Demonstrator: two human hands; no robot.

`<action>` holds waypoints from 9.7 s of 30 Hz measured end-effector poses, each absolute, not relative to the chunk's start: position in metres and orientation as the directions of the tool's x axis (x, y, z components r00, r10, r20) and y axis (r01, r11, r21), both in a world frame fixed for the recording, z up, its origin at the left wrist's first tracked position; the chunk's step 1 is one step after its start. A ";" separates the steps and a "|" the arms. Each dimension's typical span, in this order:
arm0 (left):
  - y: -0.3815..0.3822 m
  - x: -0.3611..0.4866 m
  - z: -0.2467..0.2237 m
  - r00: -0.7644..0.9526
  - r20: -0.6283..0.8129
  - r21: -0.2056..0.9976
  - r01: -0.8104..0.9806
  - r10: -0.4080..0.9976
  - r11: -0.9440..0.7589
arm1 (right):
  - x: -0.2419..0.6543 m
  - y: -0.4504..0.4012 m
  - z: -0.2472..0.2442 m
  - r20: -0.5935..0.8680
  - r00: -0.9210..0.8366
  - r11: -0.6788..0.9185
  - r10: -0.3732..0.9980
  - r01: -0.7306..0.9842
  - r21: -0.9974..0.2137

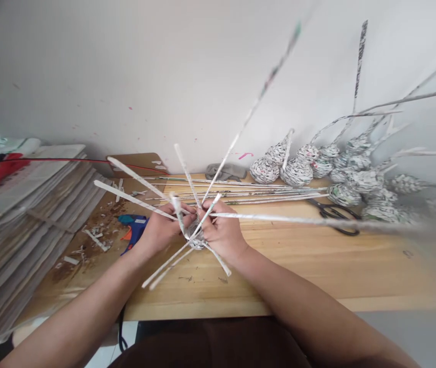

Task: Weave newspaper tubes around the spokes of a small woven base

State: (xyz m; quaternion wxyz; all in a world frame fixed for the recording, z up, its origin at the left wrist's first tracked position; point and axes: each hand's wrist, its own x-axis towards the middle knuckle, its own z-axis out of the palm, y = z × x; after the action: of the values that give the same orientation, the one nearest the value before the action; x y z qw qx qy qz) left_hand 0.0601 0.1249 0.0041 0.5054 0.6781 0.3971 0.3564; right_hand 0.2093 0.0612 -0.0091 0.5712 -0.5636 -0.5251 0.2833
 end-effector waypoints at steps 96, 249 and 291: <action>0.128 0.058 -0.001 0.433 0.147 0.950 0.189 0.889 -0.249 | 0.208 0.066 -0.014 0.022 0.330 0.055 0.944 -0.091 -0.994; 0.129 0.055 0.006 0.433 0.211 0.945 0.139 0.876 -0.297 | 0.198 0.058 0.007 -0.253 0.326 -0.116 0.911 -0.387 -0.915; 0.082 0.023 0.018 0.213 0.148 0.913 0.347 0.966 -0.216 | 0.191 0.050 0.008 -0.133 0.066 -0.110 0.989 -0.269 -0.957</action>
State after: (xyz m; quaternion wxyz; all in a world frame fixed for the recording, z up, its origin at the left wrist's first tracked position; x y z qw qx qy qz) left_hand 0.0234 0.0822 0.0181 0.3924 0.6727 0.4879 0.3943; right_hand 0.1913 0.0497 0.0078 0.5510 -0.4789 -0.3758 0.5708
